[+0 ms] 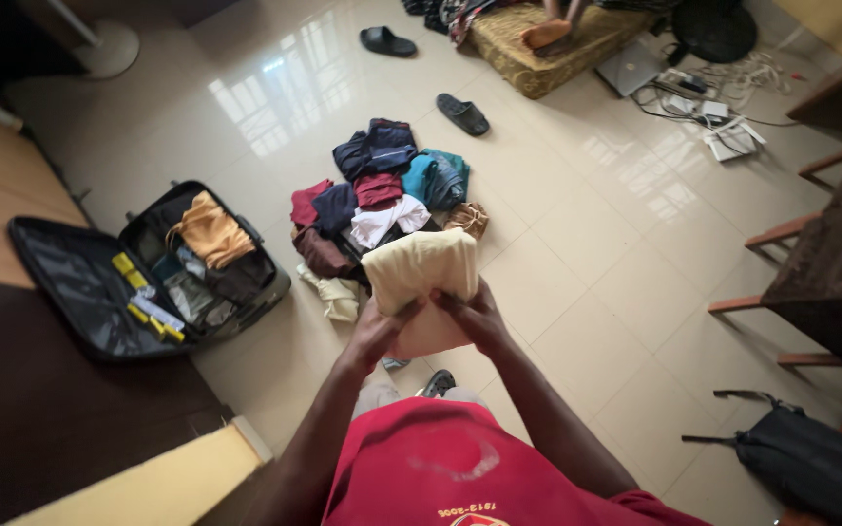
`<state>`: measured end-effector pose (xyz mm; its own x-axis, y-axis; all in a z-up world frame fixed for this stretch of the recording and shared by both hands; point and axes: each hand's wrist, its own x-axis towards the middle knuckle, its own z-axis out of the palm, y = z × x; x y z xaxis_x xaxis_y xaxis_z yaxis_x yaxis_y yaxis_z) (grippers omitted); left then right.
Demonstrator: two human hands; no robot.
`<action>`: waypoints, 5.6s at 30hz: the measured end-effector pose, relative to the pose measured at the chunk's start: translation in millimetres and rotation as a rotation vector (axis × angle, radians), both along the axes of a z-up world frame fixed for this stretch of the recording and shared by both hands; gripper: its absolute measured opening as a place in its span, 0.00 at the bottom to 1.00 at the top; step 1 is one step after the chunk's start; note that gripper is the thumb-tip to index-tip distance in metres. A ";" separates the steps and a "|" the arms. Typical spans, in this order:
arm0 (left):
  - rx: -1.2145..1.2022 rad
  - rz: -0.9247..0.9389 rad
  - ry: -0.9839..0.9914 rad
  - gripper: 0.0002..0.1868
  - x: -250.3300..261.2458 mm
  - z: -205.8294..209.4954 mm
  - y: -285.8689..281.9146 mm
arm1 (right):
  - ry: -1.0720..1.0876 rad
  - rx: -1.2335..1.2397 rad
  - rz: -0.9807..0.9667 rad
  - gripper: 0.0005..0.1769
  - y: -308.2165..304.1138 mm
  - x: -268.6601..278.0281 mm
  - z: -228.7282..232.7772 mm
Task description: The person folds clothes from a pile on the floor by hand and packs them into an open suitcase.
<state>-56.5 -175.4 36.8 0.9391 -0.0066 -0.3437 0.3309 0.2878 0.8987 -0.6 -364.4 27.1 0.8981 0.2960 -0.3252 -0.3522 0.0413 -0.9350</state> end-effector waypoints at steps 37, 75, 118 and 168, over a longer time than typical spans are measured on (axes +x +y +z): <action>0.036 0.433 0.249 0.34 -188.7 -45.8 321.2 | 0.198 0.198 0.592 0.34 353.9 -108.7 -55.7; 0.307 0.500 0.300 0.18 -78.7 -219.2 464.5 | -0.067 -0.137 0.387 0.33 538.4 108.1 -143.5; 1.377 -0.532 0.534 0.90 143.6 -740.2 582.2 | 0.213 -0.679 0.626 0.20 624.5 178.3 -794.6; 1.530 -0.576 0.512 0.95 145.6 -880.7 588.0 | -0.660 -0.948 1.309 0.82 670.3 189.7 -872.4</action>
<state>89.1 412.7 -843.9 0.7338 0.3173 -0.6007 0.3957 -0.9184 -0.0016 189.1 305.9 -845.3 0.2840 0.8122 -0.5096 0.7141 -0.5338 -0.4529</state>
